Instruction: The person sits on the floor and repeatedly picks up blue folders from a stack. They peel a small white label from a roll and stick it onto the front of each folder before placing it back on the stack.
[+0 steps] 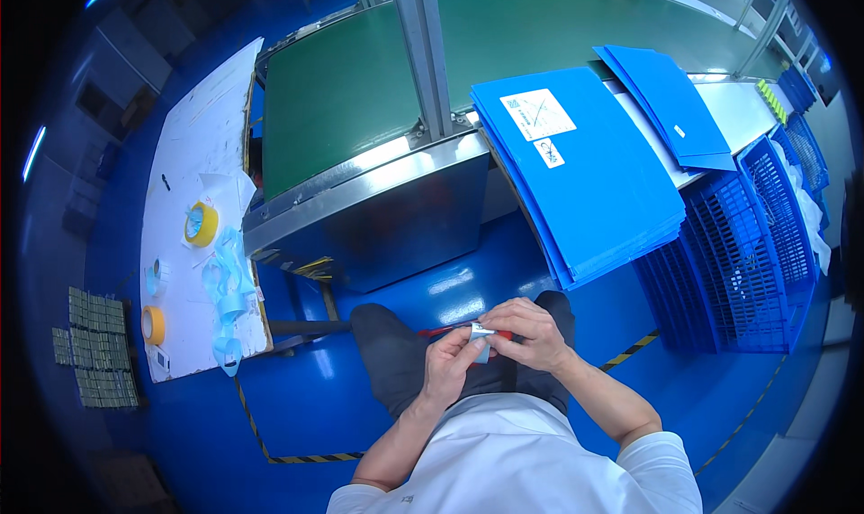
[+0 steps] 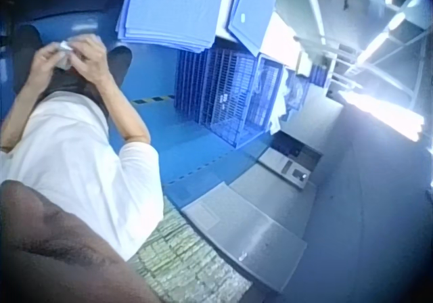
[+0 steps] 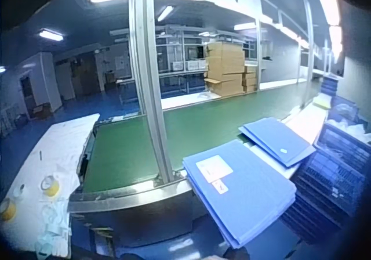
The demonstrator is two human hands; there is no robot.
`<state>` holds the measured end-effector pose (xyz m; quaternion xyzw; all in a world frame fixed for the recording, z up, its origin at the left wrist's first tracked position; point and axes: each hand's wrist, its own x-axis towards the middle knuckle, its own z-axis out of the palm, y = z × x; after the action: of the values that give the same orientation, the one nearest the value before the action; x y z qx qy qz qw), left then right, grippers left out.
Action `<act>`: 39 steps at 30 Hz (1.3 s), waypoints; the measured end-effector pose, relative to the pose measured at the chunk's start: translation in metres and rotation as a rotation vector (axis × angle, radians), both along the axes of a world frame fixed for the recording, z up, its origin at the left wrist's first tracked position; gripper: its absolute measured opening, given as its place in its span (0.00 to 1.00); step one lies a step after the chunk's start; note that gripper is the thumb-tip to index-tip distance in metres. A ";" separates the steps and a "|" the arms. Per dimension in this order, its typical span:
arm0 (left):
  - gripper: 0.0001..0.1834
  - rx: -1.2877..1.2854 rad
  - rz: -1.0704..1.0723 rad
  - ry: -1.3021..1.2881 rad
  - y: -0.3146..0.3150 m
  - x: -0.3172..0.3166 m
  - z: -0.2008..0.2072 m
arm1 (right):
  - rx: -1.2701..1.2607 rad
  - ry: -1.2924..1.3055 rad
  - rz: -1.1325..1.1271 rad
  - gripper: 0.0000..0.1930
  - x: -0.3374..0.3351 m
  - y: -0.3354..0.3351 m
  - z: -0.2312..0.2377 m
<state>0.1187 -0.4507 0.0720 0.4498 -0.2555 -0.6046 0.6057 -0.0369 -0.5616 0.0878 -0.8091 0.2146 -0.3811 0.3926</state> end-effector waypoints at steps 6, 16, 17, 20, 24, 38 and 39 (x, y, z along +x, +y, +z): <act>0.11 -0.001 -0.064 -0.081 0.000 0.003 0.001 | -0.037 0.025 -0.012 0.09 -0.001 0.000 0.003; 0.12 0.007 -0.100 -0.027 0.005 0.002 -0.009 | -0.151 -0.043 -0.129 0.06 -0.019 -0.030 0.087; 0.12 0.001 -0.115 -0.049 0.005 0.004 -0.009 | -0.302 -0.014 -0.243 0.07 -0.026 -0.046 0.096; 0.12 0.020 -0.114 -0.021 0.001 -0.004 -0.007 | -0.639 0.132 -0.510 0.08 -0.051 -0.108 0.105; 0.12 0.041 -0.134 -0.040 0.002 -0.007 -0.011 | -0.754 0.364 -0.523 0.07 -0.062 -0.133 0.100; 0.13 0.136 -0.134 -0.054 0.005 -0.009 -0.028 | -0.524 0.664 -0.313 0.42 -0.071 -0.078 0.092; 0.13 0.138 -0.134 -0.054 0.005 -0.010 -0.029 | -0.492 0.663 -0.310 0.42 -0.071 -0.074 0.089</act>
<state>0.1088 -0.4458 0.0428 0.4882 -0.2590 -0.6476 0.5245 -0.1075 -0.6358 0.1769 -0.9152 0.3507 -0.1952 0.0364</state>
